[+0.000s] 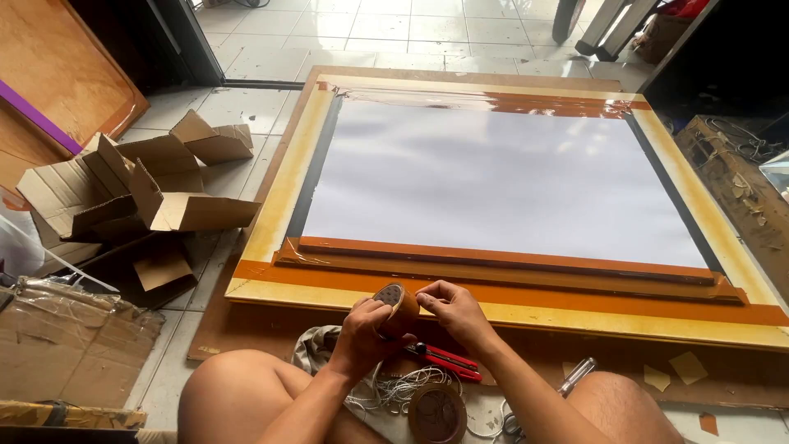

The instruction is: The person sits on the floor and applies brown tape to the edges of a large wooden frame. They use a red utility knife to cut the tape and smooth it down along the frame's perimeter.

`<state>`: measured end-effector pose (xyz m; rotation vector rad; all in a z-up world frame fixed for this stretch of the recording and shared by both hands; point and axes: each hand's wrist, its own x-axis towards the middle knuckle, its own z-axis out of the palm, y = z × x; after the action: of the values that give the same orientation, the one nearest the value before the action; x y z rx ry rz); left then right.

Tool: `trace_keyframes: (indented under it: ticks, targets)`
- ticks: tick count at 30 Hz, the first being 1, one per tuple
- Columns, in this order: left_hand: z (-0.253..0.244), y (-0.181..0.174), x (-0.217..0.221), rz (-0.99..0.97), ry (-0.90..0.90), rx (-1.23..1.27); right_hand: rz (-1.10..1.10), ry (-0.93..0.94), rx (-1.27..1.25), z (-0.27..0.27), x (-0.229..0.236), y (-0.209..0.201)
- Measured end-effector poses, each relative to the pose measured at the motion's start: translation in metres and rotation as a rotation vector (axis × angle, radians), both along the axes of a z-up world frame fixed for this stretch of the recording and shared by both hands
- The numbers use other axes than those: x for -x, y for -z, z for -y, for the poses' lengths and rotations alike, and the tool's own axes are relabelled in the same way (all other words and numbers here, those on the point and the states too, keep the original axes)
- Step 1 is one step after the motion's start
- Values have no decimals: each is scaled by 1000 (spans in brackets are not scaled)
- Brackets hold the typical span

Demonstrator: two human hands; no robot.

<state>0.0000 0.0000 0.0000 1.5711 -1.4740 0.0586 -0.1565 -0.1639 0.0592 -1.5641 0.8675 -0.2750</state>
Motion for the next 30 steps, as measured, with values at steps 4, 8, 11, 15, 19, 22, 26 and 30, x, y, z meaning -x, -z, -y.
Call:
trace_keyframes:
  ticks: [4, 8, 11, 15, 19, 22, 26, 30]
  targets:
    - [-1, 1, -1, 65, -11, 5, -111, -27, 259, -4, -5, 12]
    - [-1, 11, -4, 44, -75, -78, -97, -76, 387, -8, -6, 17]
    - [0, 10, -7, 53, -69, -70, -85, -70, 377, -7, -8, 20]
    - [2, 13, -7, 74, -65, -50, 45, -6, 286, -10, -7, 20]
    - [1, 16, -9, 51, -63, -59, 58, 26, 280, -12, -4, -5]
    - [0, 17, -9, 79, -43, -35, 28, 61, 193, -10, -4, -7]
    - [0, 16, -12, 25, -72, -173, 31, 30, 187, -8, -6, -6]
    - [3, 10, -12, -76, -127, -264, -34, 48, 179, -9, -13, -15]
